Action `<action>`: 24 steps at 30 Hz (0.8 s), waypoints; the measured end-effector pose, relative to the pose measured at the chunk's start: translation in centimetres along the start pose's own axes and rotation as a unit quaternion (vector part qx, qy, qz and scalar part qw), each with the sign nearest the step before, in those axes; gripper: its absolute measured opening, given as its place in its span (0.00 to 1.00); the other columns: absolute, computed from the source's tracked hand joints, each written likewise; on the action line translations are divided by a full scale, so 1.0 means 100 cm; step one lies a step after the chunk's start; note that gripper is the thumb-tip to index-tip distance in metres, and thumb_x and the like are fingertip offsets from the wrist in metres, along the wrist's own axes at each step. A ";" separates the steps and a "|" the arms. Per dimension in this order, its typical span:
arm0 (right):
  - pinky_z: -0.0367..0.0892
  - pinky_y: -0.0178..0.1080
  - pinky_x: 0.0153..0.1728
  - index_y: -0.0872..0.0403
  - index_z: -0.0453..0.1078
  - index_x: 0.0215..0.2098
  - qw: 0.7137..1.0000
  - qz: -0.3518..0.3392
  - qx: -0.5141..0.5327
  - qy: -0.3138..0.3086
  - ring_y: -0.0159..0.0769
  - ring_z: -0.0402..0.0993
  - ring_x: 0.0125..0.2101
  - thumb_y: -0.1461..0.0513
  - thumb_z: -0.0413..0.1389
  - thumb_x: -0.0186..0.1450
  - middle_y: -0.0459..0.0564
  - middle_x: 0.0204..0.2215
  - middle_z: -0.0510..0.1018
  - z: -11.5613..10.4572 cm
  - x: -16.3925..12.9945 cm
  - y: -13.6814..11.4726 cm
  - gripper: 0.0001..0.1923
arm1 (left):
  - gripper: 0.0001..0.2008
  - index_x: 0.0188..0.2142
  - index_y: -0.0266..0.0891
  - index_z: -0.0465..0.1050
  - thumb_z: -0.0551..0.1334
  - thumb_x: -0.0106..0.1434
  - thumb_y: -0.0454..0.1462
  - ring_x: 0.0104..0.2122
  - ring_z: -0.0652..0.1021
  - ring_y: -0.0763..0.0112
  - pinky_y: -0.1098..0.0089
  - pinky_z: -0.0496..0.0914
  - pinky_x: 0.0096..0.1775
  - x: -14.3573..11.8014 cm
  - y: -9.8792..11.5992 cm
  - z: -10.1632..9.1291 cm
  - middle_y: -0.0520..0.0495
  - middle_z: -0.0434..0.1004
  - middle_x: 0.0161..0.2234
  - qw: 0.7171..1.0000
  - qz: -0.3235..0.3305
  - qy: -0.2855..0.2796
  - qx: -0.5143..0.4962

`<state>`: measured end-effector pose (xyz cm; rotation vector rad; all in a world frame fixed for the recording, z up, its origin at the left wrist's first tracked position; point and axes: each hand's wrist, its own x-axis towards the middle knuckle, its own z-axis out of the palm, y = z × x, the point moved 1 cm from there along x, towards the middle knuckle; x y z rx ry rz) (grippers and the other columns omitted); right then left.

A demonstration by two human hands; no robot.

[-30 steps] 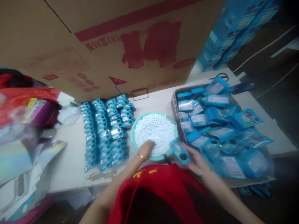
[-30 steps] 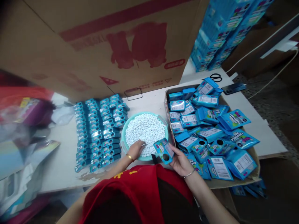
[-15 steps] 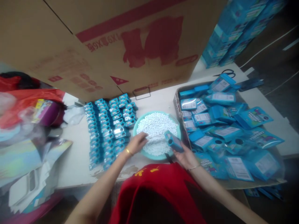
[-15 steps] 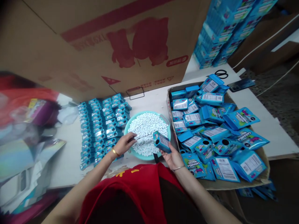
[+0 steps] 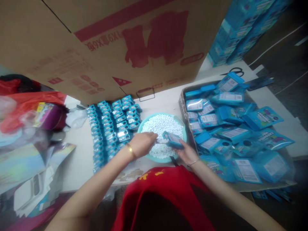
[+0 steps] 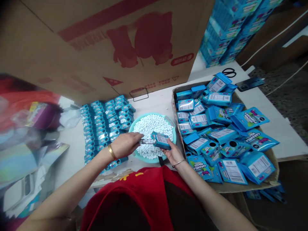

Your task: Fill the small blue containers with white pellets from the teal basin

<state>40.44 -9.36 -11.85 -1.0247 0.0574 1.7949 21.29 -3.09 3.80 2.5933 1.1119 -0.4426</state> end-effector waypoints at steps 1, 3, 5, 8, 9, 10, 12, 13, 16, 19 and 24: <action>0.76 0.34 0.30 0.56 0.72 0.38 1.000 0.006 0.002 0.012 0.35 0.78 0.33 0.62 0.56 0.63 0.52 0.36 0.81 0.001 0.000 0.000 0.07 | 0.10 0.44 0.35 0.67 0.52 0.64 0.32 0.35 0.74 0.63 0.67 0.68 0.33 0.001 0.009 -0.006 0.42 0.74 0.37 0.999 -0.001 -0.004 0.032; 0.76 0.33 0.29 0.56 0.72 0.38 0.999 0.022 0.009 0.034 0.34 0.78 0.32 0.62 0.55 0.64 0.51 0.35 0.81 0.003 0.001 0.000 0.06 | 0.09 0.39 0.35 0.68 0.51 0.64 0.30 0.34 0.73 0.64 0.67 0.68 0.32 0.002 0.023 -0.016 0.42 0.73 0.34 0.997 0.009 -0.001 0.077; 0.75 0.33 0.29 0.57 0.72 0.38 0.999 0.019 0.012 0.045 0.33 0.77 0.31 0.63 0.54 0.64 0.52 0.34 0.81 0.005 0.000 -0.002 0.07 | 0.08 0.36 0.35 0.69 0.51 0.65 0.30 0.34 0.72 0.66 0.67 0.67 0.33 0.000 0.026 -0.019 0.43 0.72 0.33 0.995 0.020 0.019 0.092; 0.76 0.33 0.29 0.57 0.72 0.40 0.998 0.004 0.013 0.057 0.34 0.78 0.32 0.64 0.54 0.64 0.51 0.35 0.81 0.003 -0.003 -0.010 0.08 | 0.07 0.38 0.37 0.69 0.52 0.65 0.33 0.35 0.72 0.66 0.68 0.67 0.35 -0.005 0.002 -0.002 0.44 0.72 0.35 0.996 -0.004 0.063 0.059; 0.76 0.34 0.30 0.57 0.72 0.40 0.998 0.001 0.012 0.059 0.34 0.78 0.33 0.64 0.54 0.64 0.51 0.36 0.81 0.002 -0.004 -0.013 0.08 | 0.07 0.39 0.37 0.68 0.52 0.65 0.33 0.36 0.72 0.66 0.67 0.67 0.37 -0.005 -0.011 0.010 0.44 0.72 0.35 0.996 -0.028 0.073 0.040; 0.76 0.34 0.30 0.57 0.72 0.41 0.998 0.000 0.011 0.061 0.34 0.78 0.33 0.64 0.54 0.64 0.50 0.36 0.81 0.000 -0.006 -0.017 0.08 | 0.07 0.40 0.38 0.68 0.53 0.65 0.34 0.37 0.72 0.65 0.67 0.67 0.38 -0.005 -0.026 0.025 0.44 0.71 0.36 0.995 -0.059 0.075 0.020; 0.76 0.33 0.30 0.56 0.72 0.41 0.998 0.001 0.010 0.063 0.34 0.78 0.34 0.63 0.54 0.64 0.50 0.36 0.81 -0.004 -0.009 -0.022 0.08 | 0.07 0.38 0.37 0.69 0.54 0.63 0.32 0.38 0.72 0.63 0.65 0.67 0.39 0.003 -0.051 0.063 0.43 0.71 0.36 0.991 -0.122 0.058 -0.027; 0.76 0.32 0.29 0.56 0.73 0.41 0.998 0.003 0.009 0.064 0.34 0.78 0.34 0.63 0.55 0.64 0.50 0.36 0.81 -0.006 -0.011 -0.024 0.08 | 0.07 0.37 0.37 0.69 0.54 0.62 0.31 0.39 0.72 0.61 0.64 0.67 0.41 0.009 -0.058 0.083 0.42 0.71 0.36 0.987 -0.141 0.046 -0.058; 0.76 0.32 0.28 0.55 0.73 0.40 0.998 0.012 0.004 0.068 0.33 0.78 0.33 0.64 0.55 0.64 0.49 0.35 0.81 -0.010 -0.015 -0.023 0.07 | 0.07 0.38 0.38 0.70 0.55 0.62 0.31 0.41 0.72 0.61 0.62 0.67 0.44 0.038 -0.057 0.136 0.42 0.73 0.39 0.978 -0.147 0.044 -0.142; 0.76 0.31 0.27 0.55 0.73 0.39 0.997 0.017 -0.001 0.075 0.34 0.78 0.32 0.64 0.54 0.64 0.49 0.35 0.81 -0.013 -0.019 -0.017 0.07 | 0.09 0.43 0.39 0.69 0.54 0.64 0.34 0.44 0.72 0.61 0.62 0.67 0.47 0.067 -0.038 0.167 0.42 0.73 0.43 0.969 -0.136 0.066 -0.194; 0.76 0.31 0.27 0.54 0.73 0.38 0.995 0.030 0.018 0.093 0.32 0.78 0.30 0.63 0.52 0.66 0.48 0.33 0.82 -0.019 -0.024 -0.008 0.08 | 0.12 0.47 0.39 0.67 0.56 0.64 0.38 0.45 0.74 0.65 0.66 0.68 0.48 0.068 -0.035 0.176 0.44 0.74 0.46 0.950 -0.118 0.101 -0.272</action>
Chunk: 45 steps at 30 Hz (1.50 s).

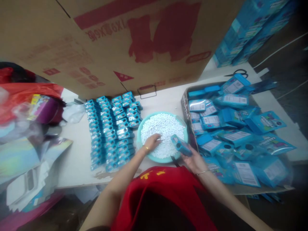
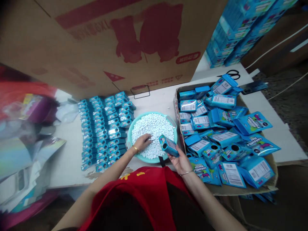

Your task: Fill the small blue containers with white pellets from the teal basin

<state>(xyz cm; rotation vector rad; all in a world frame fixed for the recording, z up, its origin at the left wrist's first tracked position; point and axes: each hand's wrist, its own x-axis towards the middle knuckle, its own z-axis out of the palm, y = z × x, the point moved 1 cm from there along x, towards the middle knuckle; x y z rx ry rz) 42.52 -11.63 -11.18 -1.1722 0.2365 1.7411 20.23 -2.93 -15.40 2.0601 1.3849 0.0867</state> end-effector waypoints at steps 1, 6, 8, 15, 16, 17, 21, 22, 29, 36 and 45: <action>0.76 0.31 0.27 0.54 0.73 0.38 1.000 0.002 0.004 0.003 0.32 0.78 0.30 0.62 0.52 0.66 0.48 0.33 0.82 -0.001 0.000 0.001 0.08 | 0.12 0.46 0.40 0.68 0.57 0.64 0.39 0.44 0.74 0.66 0.66 0.68 0.47 -0.005 -0.003 -0.007 0.45 0.74 0.45 1.000 0.008 0.005 -0.026; 0.76 0.31 0.28 0.54 0.72 0.39 1.000 -0.007 0.021 0.009 0.31 0.78 0.30 0.64 0.52 0.65 0.48 0.33 0.82 0.000 0.004 0.001 0.07 | 0.13 0.45 0.38 0.69 0.57 0.63 0.41 0.40 0.75 0.66 0.66 0.69 0.44 -0.039 -0.002 -0.065 0.44 0.74 0.40 0.992 0.066 0.030 -0.099; 0.76 0.31 0.27 0.54 0.72 0.38 1.000 -0.003 0.024 0.010 0.31 0.78 0.29 0.64 0.52 0.65 0.47 0.33 0.82 0.004 0.007 0.002 0.07 | 0.13 0.45 0.38 0.69 0.57 0.64 0.41 0.40 0.75 0.66 0.67 0.68 0.44 -0.051 0.010 -0.091 0.43 0.74 0.41 0.992 0.094 0.021 -0.076; 0.76 0.33 0.27 0.53 0.71 0.38 0.999 0.015 0.013 -0.037 0.34 0.78 0.32 0.63 0.52 0.65 0.48 0.33 0.81 0.018 0.012 0.011 0.06 | 0.10 0.42 0.40 0.70 0.55 0.65 0.40 0.38 0.74 0.66 0.67 0.68 0.41 -0.059 0.065 -0.135 0.45 0.74 0.38 0.983 0.155 -0.057 0.082; 0.76 0.33 0.27 0.54 0.71 0.38 0.999 0.011 0.010 -0.044 0.35 0.78 0.33 0.62 0.53 0.64 0.48 0.34 0.81 0.019 0.013 0.013 0.06 | 0.10 0.41 0.40 0.70 0.54 0.65 0.39 0.38 0.74 0.65 0.67 0.68 0.40 -0.057 0.074 -0.136 0.45 0.74 0.38 0.979 0.155 -0.066 0.112; 0.76 0.33 0.27 0.54 0.71 0.38 0.999 0.005 0.007 -0.050 0.35 0.78 0.33 0.62 0.54 0.64 0.48 0.34 0.81 0.019 0.014 0.014 0.06 | 0.09 0.41 0.39 0.70 0.53 0.66 0.39 0.37 0.73 0.65 0.67 0.68 0.40 -0.056 0.085 -0.136 0.44 0.73 0.37 0.976 0.152 -0.071 0.142; 0.76 0.32 0.27 0.54 0.71 0.38 0.998 -0.005 -0.005 -0.055 0.35 0.78 0.31 0.62 0.58 0.61 0.49 0.33 0.81 0.016 0.018 0.016 0.07 | 0.10 0.36 0.36 0.69 0.49 0.67 0.34 0.33 0.71 0.65 0.65 0.67 0.37 -0.058 0.126 -0.137 0.43 0.71 0.32 0.957 0.138 -0.056 0.247; 0.76 0.32 0.27 0.54 0.71 0.38 0.999 -0.004 -0.007 -0.053 0.34 0.78 0.30 0.62 0.58 0.61 0.49 0.32 0.81 0.015 0.019 0.015 0.07 | 0.11 0.35 0.36 0.69 0.49 0.67 0.33 0.33 0.71 0.65 0.65 0.66 0.37 -0.059 0.133 -0.138 0.42 0.71 0.32 0.953 0.143 -0.052 0.263; 0.77 0.34 0.29 0.55 0.71 0.39 0.999 -0.008 -0.012 -0.037 0.34 0.78 0.30 0.62 0.58 0.61 0.49 0.33 0.81 0.011 0.019 0.004 0.08 | 0.07 0.37 0.38 0.69 0.54 0.63 0.33 0.35 0.71 0.62 0.65 0.66 0.36 -0.055 0.072 -0.133 0.42 0.71 0.35 0.965 0.064 -0.024 0.255; 0.76 0.37 0.28 0.56 0.73 0.40 0.993 0.050 -0.090 -0.057 0.38 0.78 0.31 0.66 0.57 0.59 0.51 0.33 0.82 0.000 0.010 -0.007 0.11 | 0.06 0.38 0.39 0.69 0.54 0.62 0.32 0.41 0.72 0.62 0.65 0.67 0.42 -0.027 -0.009 -0.039 0.43 0.71 0.37 0.987 -0.040 -0.051 0.146; 0.64 0.46 0.53 0.54 0.75 0.46 0.882 0.051 -0.392 -0.257 0.42 0.74 0.45 0.56 0.59 0.60 0.52 0.44 0.79 0.002 -0.021 0.000 0.17 | 0.11 0.46 0.40 0.68 0.55 0.65 0.37 0.46 0.73 0.64 0.66 0.67 0.49 -0.011 -0.004 0.006 0.44 0.73 0.45 1.000 -0.010 -0.010 0.018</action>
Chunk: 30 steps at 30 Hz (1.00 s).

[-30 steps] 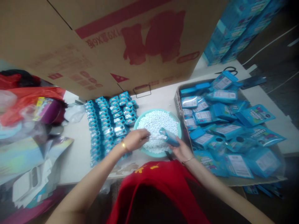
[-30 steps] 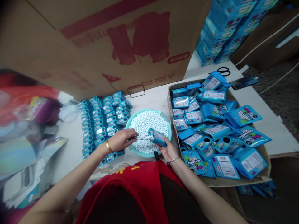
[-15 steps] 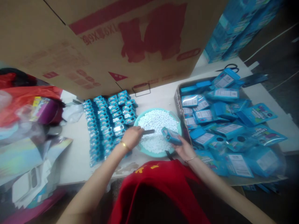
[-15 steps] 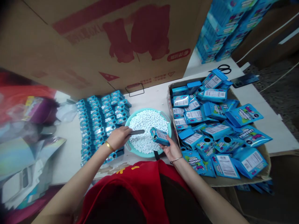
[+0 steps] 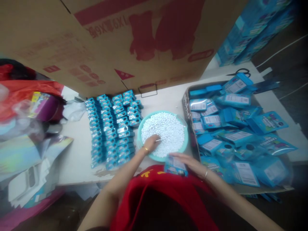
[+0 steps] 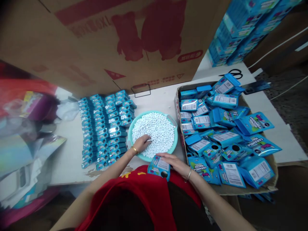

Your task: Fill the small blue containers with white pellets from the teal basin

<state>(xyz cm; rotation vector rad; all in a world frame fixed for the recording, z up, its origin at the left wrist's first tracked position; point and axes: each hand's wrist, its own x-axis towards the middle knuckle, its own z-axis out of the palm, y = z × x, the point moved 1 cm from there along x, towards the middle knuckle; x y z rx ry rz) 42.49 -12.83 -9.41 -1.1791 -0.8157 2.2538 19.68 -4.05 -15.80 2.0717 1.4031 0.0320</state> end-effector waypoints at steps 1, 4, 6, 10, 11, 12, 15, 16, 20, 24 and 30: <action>0.57 0.47 0.57 0.53 0.75 0.46 0.999 -0.029 -0.039 -0.019 0.43 0.70 0.50 0.54 0.57 0.61 0.53 0.47 0.77 0.000 -0.001 -0.003 0.18 | 0.11 0.46 0.40 0.68 0.55 0.64 0.37 0.45 0.74 0.65 0.66 0.67 0.48 -0.002 -0.002 -0.001 0.44 0.74 0.45 1.000 0.002 0.002 -0.012; 0.43 0.50 0.62 0.53 0.73 0.49 0.985 -0.084 -0.096 -0.116 0.47 0.55 0.61 0.47 0.55 0.61 0.54 0.58 0.67 -0.004 -0.005 -0.009 0.24 | 0.12 0.46 0.40 0.68 0.57 0.63 0.37 0.42 0.75 0.66 0.65 0.68 0.47 -0.008 -0.005 -0.006 0.45 0.75 0.42 0.998 0.008 0.013 -0.068; 0.39 0.52 0.62 0.52 0.69 0.54 0.976 -0.095 -0.103 -0.168 0.50 0.48 0.64 0.46 0.60 0.56 0.54 0.62 0.60 -0.006 -0.009 -0.011 0.32 | 0.12 0.45 0.39 0.69 0.57 0.62 0.38 0.41 0.75 0.65 0.64 0.69 0.46 -0.011 -0.006 -0.009 0.45 0.75 0.42 0.993 0.013 0.027 -0.115; 0.45 0.52 0.61 0.52 0.64 0.58 0.977 -0.093 -0.103 -0.161 0.50 0.54 0.62 0.54 0.68 0.49 0.54 0.61 0.62 -0.004 -0.013 -0.005 0.40 | 0.13 0.45 0.38 0.69 0.58 0.62 0.41 0.41 0.74 0.66 0.65 0.69 0.45 -0.016 -0.003 -0.020 0.44 0.75 0.42 0.986 0.037 0.050 -0.155; 0.49 0.52 0.60 0.51 0.65 0.57 0.981 -0.091 -0.093 -0.141 0.50 0.58 0.60 0.55 0.67 0.49 0.53 0.59 0.65 -0.002 -0.012 -0.003 0.38 | 0.13 0.45 0.38 0.69 0.58 0.62 0.41 0.41 0.75 0.66 0.65 0.69 0.45 -0.018 -0.002 -0.024 0.43 0.75 0.41 0.985 0.045 0.055 -0.158; 0.52 0.51 0.59 0.51 0.67 0.55 0.985 -0.091 -0.087 -0.116 0.49 0.62 0.57 0.55 0.67 0.50 0.52 0.56 0.68 0.000 -0.011 0.000 0.35 | 0.13 0.44 0.38 0.69 0.58 0.63 0.42 0.41 0.75 0.65 0.65 0.69 0.45 -0.020 -0.001 -0.030 0.43 0.75 0.41 0.984 0.052 0.060 -0.157; 0.60 0.50 0.56 0.53 0.71 0.49 0.988 -0.113 -0.102 -0.008 0.46 0.71 0.50 0.54 0.65 0.52 0.50 0.48 0.76 0.000 -0.004 0.009 0.27 | 0.13 0.44 0.37 0.70 0.59 0.63 0.41 0.40 0.75 0.65 0.65 0.69 0.45 -0.030 0.006 -0.054 0.42 0.75 0.41 0.984 0.074 0.070 -0.148; 0.62 0.49 0.55 0.54 0.71 0.49 0.984 -0.129 -0.118 0.038 0.46 0.72 0.49 0.54 0.64 0.53 0.51 0.46 0.77 -0.001 0.000 0.012 0.26 | 0.13 0.45 0.37 0.70 0.59 0.63 0.41 0.40 0.75 0.65 0.65 0.69 0.45 -0.035 0.009 -0.064 0.42 0.75 0.41 0.984 0.083 0.072 -0.143; 0.64 0.48 0.53 0.54 0.68 0.51 0.929 -0.228 -0.205 0.205 0.46 0.71 0.48 0.53 0.61 0.57 0.53 0.47 0.76 -0.016 0.012 0.015 0.26 | 0.12 0.45 0.37 0.69 0.58 0.64 0.41 0.39 0.75 0.67 0.67 0.69 0.43 -0.057 0.031 -0.109 0.43 0.74 0.40 0.984 0.120 0.066 -0.112; 0.63 0.50 0.54 0.50 0.68 0.52 0.854 -0.323 -0.345 0.216 0.46 0.68 0.51 0.57 0.58 0.59 0.53 0.49 0.74 -0.027 0.019 0.004 0.22 | 0.12 0.45 0.38 0.69 0.56 0.65 0.40 0.37 0.75 0.69 0.69 0.68 0.41 -0.072 0.058 -0.144 0.44 0.74 0.38 0.987 0.153 0.011 -0.046; 0.63 0.51 0.54 0.50 0.67 0.53 0.815 -0.364 -0.398 0.209 0.45 0.67 0.52 0.62 0.56 0.59 0.54 0.49 0.72 -0.021 0.024 -0.001 0.23 | 0.08 0.40 0.37 0.69 0.54 0.65 0.38 0.37 0.74 0.67 0.68 0.69 0.38 -0.073 0.102 -0.156 0.45 0.74 0.38 0.974 0.131 -0.066 0.175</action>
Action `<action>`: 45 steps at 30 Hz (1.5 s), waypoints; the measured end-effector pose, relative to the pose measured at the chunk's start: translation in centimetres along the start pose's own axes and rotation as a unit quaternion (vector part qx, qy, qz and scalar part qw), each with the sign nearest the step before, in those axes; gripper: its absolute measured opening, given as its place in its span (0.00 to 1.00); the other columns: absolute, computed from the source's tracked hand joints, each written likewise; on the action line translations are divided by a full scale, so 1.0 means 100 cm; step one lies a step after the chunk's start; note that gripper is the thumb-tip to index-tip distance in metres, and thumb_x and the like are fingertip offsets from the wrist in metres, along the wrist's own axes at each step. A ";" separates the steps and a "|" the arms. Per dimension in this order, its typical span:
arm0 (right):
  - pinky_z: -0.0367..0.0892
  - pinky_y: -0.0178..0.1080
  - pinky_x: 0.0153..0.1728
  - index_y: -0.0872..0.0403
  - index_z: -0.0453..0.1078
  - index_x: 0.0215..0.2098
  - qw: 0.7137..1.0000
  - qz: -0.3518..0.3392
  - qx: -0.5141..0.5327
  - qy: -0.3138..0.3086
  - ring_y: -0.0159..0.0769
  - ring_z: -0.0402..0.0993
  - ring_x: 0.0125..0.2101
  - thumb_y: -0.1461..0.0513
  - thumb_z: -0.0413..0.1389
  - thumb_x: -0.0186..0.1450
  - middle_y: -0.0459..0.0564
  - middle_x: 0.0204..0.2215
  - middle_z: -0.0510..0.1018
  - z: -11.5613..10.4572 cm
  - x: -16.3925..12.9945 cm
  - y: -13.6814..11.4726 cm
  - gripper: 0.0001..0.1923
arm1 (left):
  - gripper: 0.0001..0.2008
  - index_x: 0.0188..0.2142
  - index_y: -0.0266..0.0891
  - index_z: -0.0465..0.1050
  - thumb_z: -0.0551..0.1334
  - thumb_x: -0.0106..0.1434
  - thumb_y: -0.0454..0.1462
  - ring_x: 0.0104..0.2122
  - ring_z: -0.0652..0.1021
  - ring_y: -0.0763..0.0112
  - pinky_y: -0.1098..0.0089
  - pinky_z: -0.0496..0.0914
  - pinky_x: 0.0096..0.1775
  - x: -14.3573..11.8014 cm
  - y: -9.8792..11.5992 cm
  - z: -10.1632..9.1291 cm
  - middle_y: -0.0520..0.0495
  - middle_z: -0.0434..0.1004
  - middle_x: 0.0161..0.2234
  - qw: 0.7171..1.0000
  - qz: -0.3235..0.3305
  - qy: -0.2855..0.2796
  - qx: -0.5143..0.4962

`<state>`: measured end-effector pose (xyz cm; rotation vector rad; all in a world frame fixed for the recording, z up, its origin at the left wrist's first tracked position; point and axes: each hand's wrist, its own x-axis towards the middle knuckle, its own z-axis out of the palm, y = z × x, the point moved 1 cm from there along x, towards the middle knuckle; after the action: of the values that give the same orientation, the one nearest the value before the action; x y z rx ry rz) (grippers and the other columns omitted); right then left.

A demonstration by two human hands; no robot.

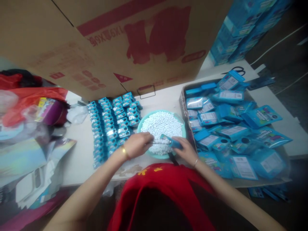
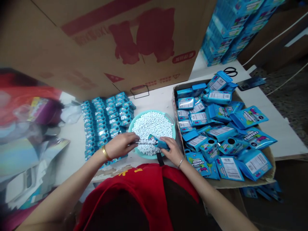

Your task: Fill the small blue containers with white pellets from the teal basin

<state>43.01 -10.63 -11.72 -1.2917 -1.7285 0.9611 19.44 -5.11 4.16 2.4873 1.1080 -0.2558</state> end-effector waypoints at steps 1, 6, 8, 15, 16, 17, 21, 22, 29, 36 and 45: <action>0.63 0.51 0.54 0.50 0.67 0.54 1.000 -0.002 0.005 0.001 0.45 0.67 0.52 0.62 0.56 0.60 0.54 0.49 0.72 0.002 -0.001 0.000 0.23 | 0.08 0.40 0.37 0.68 0.54 0.65 0.37 0.36 0.74 0.66 0.68 0.69 0.37 0.002 0.009 -0.003 0.44 0.74 0.37 0.999 -0.013 -0.014 0.039; 0.64 0.49 0.54 0.50 0.65 0.55 1.000 0.008 0.016 0.009 0.44 0.67 0.52 0.63 0.54 0.61 0.54 0.50 0.70 0.009 -0.003 0.005 0.23 | 0.08 0.36 0.36 0.69 0.52 0.65 0.31 0.34 0.73 0.63 0.66 0.67 0.33 0.006 0.045 -0.017 0.44 0.72 0.34 0.986 -0.007 -0.023 0.166; 0.63 0.49 0.55 0.50 0.64 0.55 1.000 0.011 0.013 0.017 0.44 0.66 0.52 0.64 0.53 0.61 0.54 0.51 0.70 0.008 -0.005 0.008 0.23 | 0.07 0.37 0.36 0.69 0.52 0.65 0.32 0.34 0.72 0.64 0.66 0.67 0.34 0.005 0.038 -0.016 0.44 0.71 0.33 0.985 -0.008 0.006 0.172; 0.63 0.49 0.54 0.50 0.65 0.52 0.992 0.067 -0.003 0.103 0.45 0.67 0.51 0.57 0.56 0.62 0.53 0.48 0.72 -0.005 -0.013 0.015 0.21 | 0.07 0.39 0.35 0.69 0.53 0.64 0.32 0.40 0.72 0.60 0.61 0.67 0.43 0.030 -0.069 0.070 0.39 0.71 0.39 0.988 -0.142 0.003 0.058; 0.64 0.49 0.53 0.50 0.64 0.52 0.990 0.084 0.004 0.111 0.45 0.68 0.50 0.55 0.57 0.61 0.53 0.48 0.72 -0.006 -0.014 0.015 0.21 | 0.08 0.39 0.35 0.69 0.53 0.63 0.31 0.41 0.72 0.60 0.60 0.67 0.44 0.039 -0.078 0.088 0.39 0.72 0.39 0.988 -0.145 -0.002 0.043; 0.64 0.49 0.52 0.50 0.64 0.52 0.988 0.100 0.014 0.112 0.45 0.68 0.49 0.54 0.57 0.61 0.53 0.47 0.72 -0.007 -0.015 0.014 0.22 | 0.08 0.40 0.35 0.69 0.53 0.63 0.31 0.42 0.72 0.61 0.60 0.66 0.45 0.049 -0.083 0.105 0.39 0.72 0.40 0.989 -0.144 -0.004 0.027; 0.64 0.48 0.53 0.50 0.64 0.51 0.991 0.107 0.048 0.059 0.44 0.69 0.50 0.53 0.57 0.61 0.53 0.48 0.72 -0.006 -0.020 0.012 0.21 | 0.09 0.42 0.36 0.69 0.53 0.65 0.33 0.45 0.72 0.60 0.60 0.66 0.48 0.085 -0.077 0.152 0.39 0.72 0.42 0.993 -0.112 0.015 -0.033; 0.64 0.48 0.54 0.50 0.64 0.51 0.993 0.098 0.049 0.044 0.44 0.68 0.50 0.54 0.57 0.62 0.53 0.49 0.72 -0.005 -0.021 0.012 0.20 | 0.09 0.43 0.36 0.69 0.53 0.65 0.34 0.45 0.72 0.60 0.60 0.66 0.48 0.091 -0.074 0.159 0.40 0.73 0.42 0.993 -0.106 0.024 -0.051; 0.67 0.48 0.51 0.51 0.66 0.50 0.995 0.088 0.036 -0.015 0.45 0.70 0.49 0.54 0.56 0.62 0.54 0.48 0.73 0.004 -0.029 0.011 0.19 | 0.12 0.47 0.38 0.67 0.55 0.65 0.39 0.45 0.74 0.67 0.67 0.68 0.49 0.082 -0.076 0.167 0.45 0.74 0.46 0.981 -0.069 0.074 -0.168; 0.67 0.48 0.51 0.51 0.66 0.50 0.995 0.088 0.014 0.046 0.46 0.70 0.49 0.54 0.56 0.62 0.54 0.48 0.73 0.005 -0.021 0.020 0.19 | 0.13 0.46 0.37 0.68 0.54 0.66 0.41 0.43 0.74 0.67 0.65 0.68 0.47 0.041 -0.067 0.096 0.42 0.74 0.42 0.963 0.002 0.125 -0.238; 0.64 0.50 0.53 0.52 0.65 0.50 0.997 0.044 -0.008 0.057 0.45 0.68 0.51 0.61 0.53 0.62 0.55 0.48 0.72 0.014 0.000 0.016 0.18 | 0.10 0.43 0.39 0.69 0.54 0.66 0.39 0.40 0.74 0.68 0.69 0.68 0.40 0.019 -0.022 0.008 0.45 0.74 0.39 0.999 0.037 0.012 -0.019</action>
<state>42.44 -10.50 -13.76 -1.4164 -1.6069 0.9073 19.06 -2.88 2.24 2.4975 1.0188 -0.1818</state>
